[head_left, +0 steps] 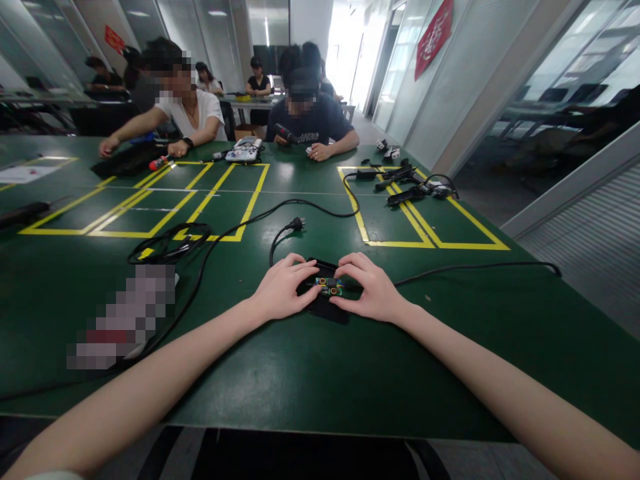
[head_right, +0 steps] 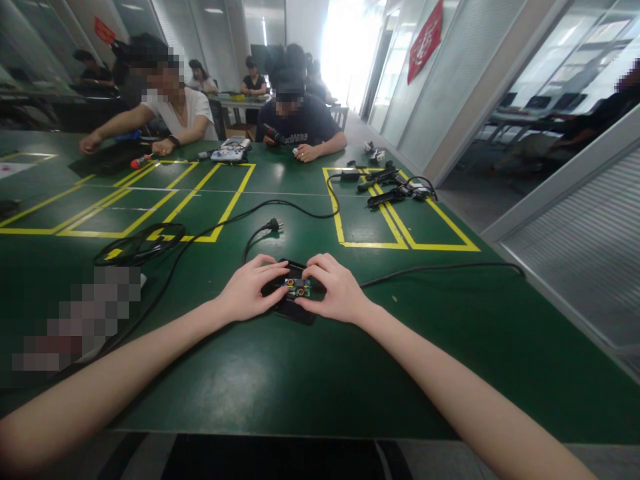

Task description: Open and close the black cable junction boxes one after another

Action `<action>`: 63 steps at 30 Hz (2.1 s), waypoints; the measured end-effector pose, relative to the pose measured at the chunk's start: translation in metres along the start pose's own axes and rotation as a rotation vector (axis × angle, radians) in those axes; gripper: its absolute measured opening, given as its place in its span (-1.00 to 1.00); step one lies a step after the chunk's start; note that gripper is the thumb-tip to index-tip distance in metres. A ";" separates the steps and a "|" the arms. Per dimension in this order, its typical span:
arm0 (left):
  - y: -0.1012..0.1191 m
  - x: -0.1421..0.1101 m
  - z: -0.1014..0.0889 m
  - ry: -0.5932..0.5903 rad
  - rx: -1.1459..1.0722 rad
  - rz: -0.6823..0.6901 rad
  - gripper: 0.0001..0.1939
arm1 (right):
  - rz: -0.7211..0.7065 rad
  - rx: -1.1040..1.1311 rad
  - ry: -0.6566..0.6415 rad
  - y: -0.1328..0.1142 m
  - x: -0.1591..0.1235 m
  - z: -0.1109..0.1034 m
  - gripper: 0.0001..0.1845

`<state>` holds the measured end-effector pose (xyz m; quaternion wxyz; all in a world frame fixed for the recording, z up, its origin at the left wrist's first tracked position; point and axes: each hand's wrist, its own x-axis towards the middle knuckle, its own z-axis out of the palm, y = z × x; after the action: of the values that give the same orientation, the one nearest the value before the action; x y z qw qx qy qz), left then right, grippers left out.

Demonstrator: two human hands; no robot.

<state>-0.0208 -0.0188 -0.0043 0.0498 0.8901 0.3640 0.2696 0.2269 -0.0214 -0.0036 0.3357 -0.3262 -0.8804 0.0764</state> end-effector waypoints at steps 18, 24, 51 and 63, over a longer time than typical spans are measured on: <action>-0.003 -0.001 0.002 0.057 -0.021 0.001 -0.67 | -0.014 0.011 -0.127 0.008 -0.003 0.004 -0.74; -0.004 0.000 0.000 0.022 -0.070 0.036 -0.74 | 0.095 -0.083 -0.065 0.009 0.001 0.008 -0.81; -0.009 -0.001 0.003 0.006 -0.129 -0.063 -0.80 | 0.219 0.027 -0.005 0.005 0.001 0.016 -0.68; -0.008 -0.002 0.004 0.023 -0.056 -0.086 -0.75 | 0.039 0.048 -0.139 0.017 -0.003 -0.012 -0.77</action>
<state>-0.0245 -0.0135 -0.0108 0.0821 0.8687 0.3949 0.2877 0.2451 -0.0106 -0.0018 0.2798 -0.3292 -0.8929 0.1267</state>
